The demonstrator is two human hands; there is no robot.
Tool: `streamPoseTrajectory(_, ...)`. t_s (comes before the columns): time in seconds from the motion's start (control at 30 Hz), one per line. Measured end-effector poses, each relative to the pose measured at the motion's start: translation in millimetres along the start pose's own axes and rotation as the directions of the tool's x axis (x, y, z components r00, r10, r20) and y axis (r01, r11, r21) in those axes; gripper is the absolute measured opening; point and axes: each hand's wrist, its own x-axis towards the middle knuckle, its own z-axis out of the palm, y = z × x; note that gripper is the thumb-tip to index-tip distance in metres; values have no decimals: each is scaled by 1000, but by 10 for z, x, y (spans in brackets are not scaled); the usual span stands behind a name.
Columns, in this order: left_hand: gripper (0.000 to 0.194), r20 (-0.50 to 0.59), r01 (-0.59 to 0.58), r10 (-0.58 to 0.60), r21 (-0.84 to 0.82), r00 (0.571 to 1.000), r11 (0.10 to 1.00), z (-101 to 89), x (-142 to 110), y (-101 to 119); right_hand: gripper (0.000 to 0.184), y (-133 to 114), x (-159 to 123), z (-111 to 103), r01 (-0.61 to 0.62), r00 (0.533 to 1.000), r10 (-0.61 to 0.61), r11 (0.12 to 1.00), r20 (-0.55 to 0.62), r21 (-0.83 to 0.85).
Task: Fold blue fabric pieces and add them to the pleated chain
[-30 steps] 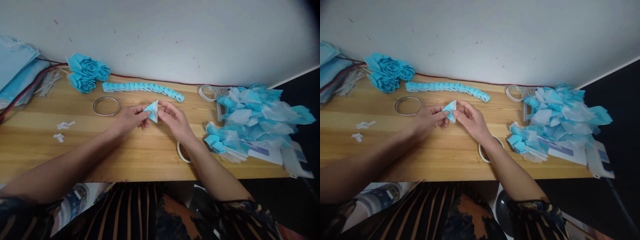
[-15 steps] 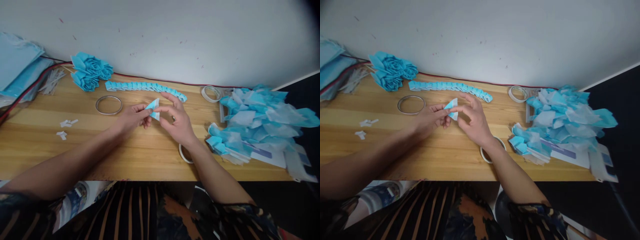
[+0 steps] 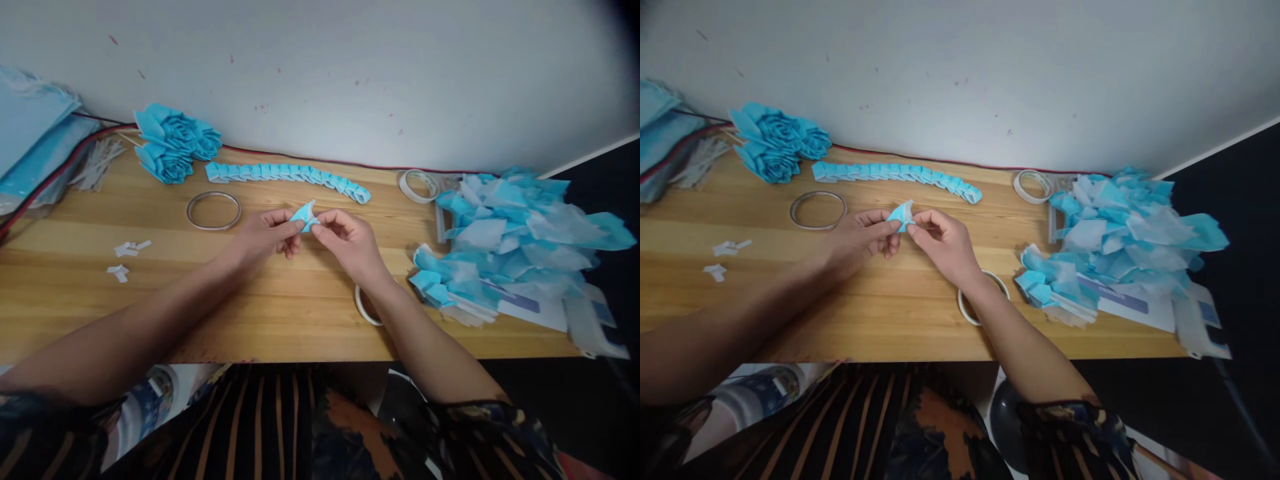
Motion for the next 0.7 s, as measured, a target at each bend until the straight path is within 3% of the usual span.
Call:
streamPoseTrajectory(0.17,22,8,-18,17,90,1000,996,-33,9,-22,18,-8,11,-6,-54,998,55,995,-13,79)
streamPoseTrajectory(0.3,21,24,-41,38,143,999,989,-54,5,-32,40,8,20,-19,-119,993,118,984,17,129)
streamPoseTrajectory(0.47,22,34,-54,49,164,998,985,-52,6,-36,18,-11,16,-6,-94,995,92,984,25,154)
streamPoseTrajectory(0.7,24,17,-42,39,211,999,977,-33,-5,-31,16,-25,17,-5,-89,996,87,988,19,126)
